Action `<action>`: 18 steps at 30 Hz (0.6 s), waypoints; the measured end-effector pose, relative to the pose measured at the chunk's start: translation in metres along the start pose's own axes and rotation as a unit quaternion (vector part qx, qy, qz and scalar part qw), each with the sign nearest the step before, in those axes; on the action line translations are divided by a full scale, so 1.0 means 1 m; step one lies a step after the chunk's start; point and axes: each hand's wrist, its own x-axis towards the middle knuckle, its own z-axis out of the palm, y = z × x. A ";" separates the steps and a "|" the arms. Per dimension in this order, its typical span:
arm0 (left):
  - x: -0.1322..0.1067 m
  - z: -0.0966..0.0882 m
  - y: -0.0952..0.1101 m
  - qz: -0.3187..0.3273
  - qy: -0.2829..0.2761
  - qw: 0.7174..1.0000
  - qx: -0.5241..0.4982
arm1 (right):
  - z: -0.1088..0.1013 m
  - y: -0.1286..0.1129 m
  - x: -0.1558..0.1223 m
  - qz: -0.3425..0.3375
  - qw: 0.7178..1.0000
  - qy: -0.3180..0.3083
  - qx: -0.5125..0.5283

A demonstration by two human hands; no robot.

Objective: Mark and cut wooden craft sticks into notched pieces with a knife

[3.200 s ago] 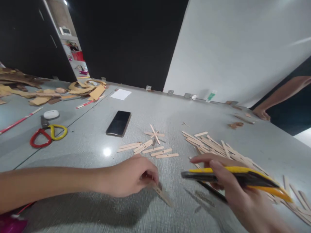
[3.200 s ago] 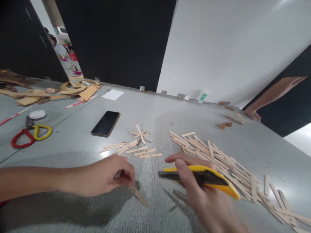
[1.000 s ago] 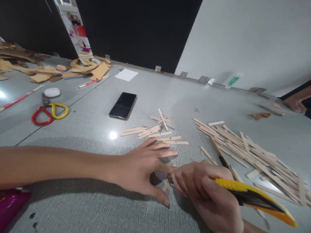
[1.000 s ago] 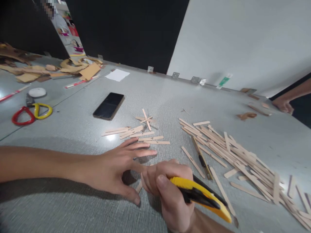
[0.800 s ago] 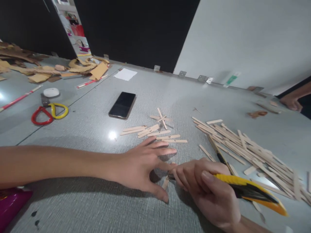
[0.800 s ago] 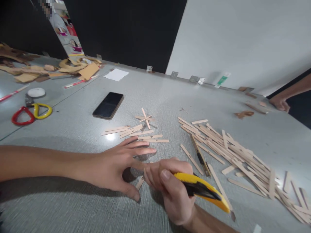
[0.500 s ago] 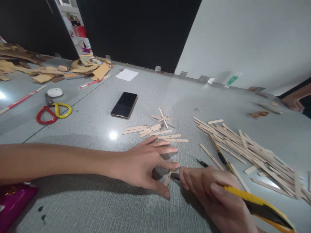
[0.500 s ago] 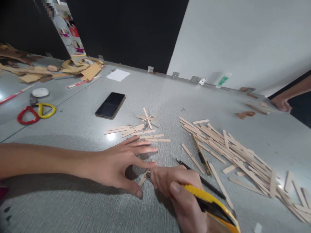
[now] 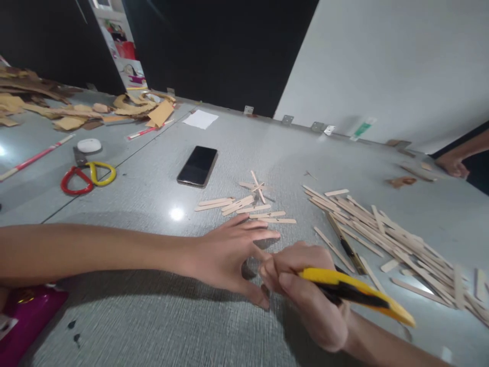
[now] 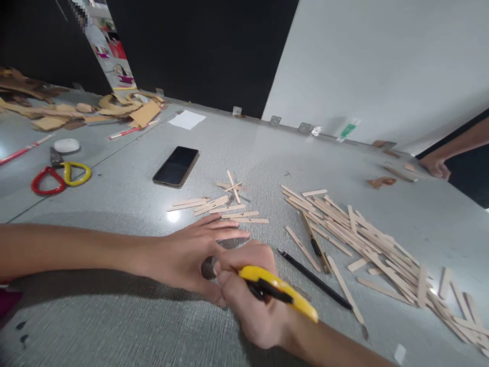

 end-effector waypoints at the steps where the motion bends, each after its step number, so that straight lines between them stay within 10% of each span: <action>1: 0.001 0.000 0.000 0.002 0.006 1.000 0.001 | 0.001 0.001 0.004 0.009 1.000 0.005 0.003; 18: -0.002 0.001 -0.001 -0.002 -0.011 1.000 0.018 | -0.011 -0.005 -0.030 0.006 0.997 0.066 0.031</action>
